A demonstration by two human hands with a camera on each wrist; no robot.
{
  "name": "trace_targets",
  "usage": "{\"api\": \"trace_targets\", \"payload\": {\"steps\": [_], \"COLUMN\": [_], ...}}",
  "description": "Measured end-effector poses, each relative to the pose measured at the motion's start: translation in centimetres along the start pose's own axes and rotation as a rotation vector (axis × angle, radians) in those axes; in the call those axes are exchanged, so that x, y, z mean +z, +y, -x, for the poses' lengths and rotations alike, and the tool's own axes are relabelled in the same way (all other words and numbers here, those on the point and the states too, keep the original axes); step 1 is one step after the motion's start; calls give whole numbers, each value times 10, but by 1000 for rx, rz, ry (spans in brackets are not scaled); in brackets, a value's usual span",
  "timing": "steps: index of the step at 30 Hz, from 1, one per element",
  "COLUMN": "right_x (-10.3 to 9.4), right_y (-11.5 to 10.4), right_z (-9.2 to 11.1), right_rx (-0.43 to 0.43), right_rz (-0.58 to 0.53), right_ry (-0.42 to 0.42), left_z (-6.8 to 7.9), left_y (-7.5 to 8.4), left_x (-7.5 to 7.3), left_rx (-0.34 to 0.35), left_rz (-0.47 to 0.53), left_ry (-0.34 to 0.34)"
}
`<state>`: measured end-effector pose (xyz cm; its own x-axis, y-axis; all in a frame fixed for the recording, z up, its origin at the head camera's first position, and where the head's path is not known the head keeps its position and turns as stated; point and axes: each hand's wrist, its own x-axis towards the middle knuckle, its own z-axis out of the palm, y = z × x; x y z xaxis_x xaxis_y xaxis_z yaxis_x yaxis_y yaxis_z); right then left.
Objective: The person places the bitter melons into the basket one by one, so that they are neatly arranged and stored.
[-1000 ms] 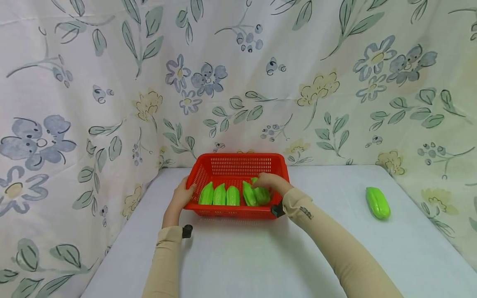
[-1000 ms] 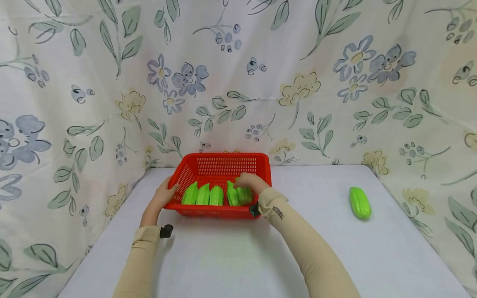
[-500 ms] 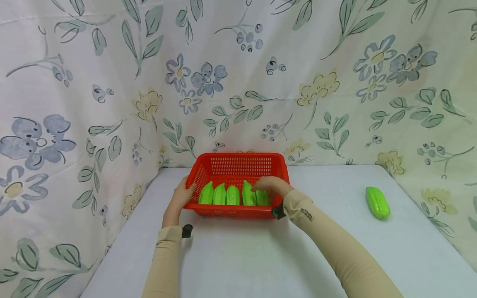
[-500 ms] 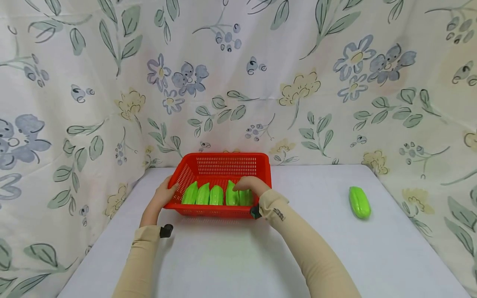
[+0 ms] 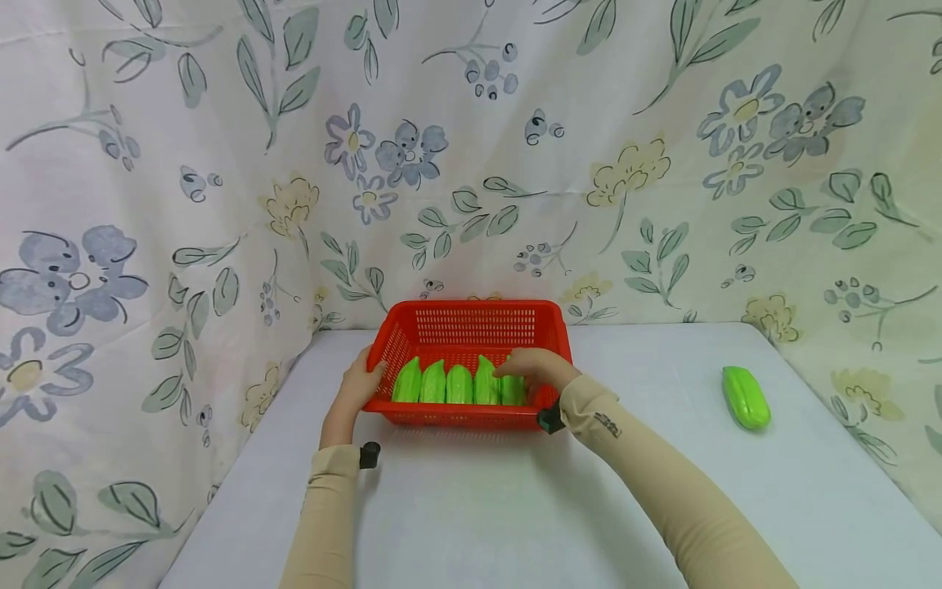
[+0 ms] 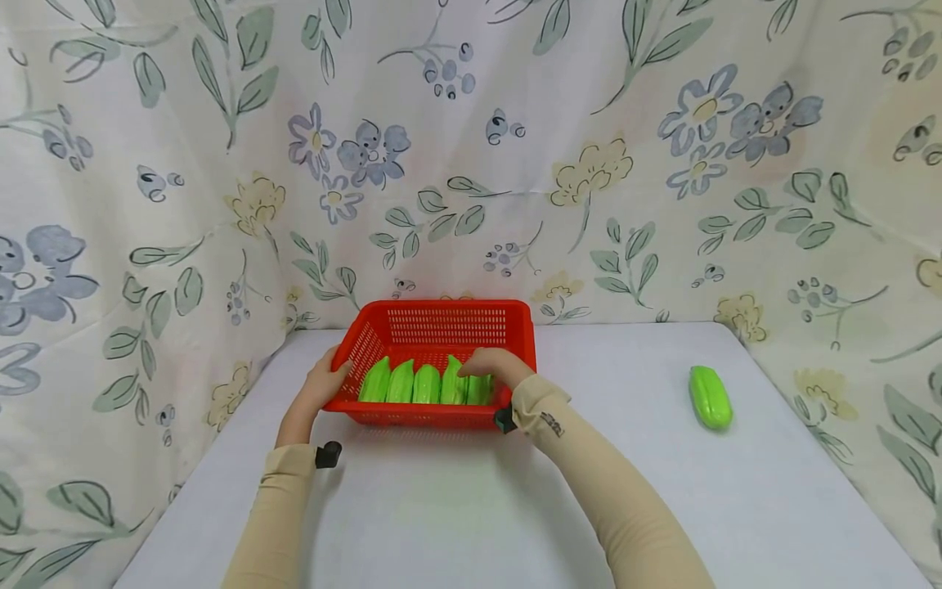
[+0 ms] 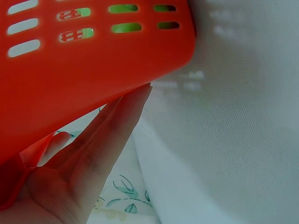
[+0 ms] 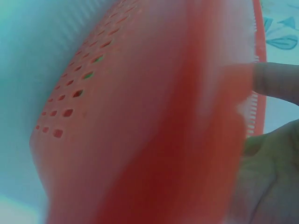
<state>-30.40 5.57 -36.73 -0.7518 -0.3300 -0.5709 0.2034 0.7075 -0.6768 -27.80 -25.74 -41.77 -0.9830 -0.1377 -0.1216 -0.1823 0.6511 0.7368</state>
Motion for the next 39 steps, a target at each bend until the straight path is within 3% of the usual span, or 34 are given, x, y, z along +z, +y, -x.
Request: {"api": "trace_targets", "payload": {"steps": [9,17,26,39], "right_x": [-2,3,-2,-3], "right_y": [8,9,11,12], "right_z": [-3,-3,-4,4], "right_rx": [-52,-19,-35,-104], "right_rz": [127,43,71,-40], "right_ry": [37,39,37,147], "left_z": [3,4,3,3], "left_y": [-1,0,0,3], "left_x": [2,2,1,0], "left_rx": [-2,-6,-15,-11], "left_rz": [3,-6,0,-1], "left_ry": [-2,6,4,1]}}
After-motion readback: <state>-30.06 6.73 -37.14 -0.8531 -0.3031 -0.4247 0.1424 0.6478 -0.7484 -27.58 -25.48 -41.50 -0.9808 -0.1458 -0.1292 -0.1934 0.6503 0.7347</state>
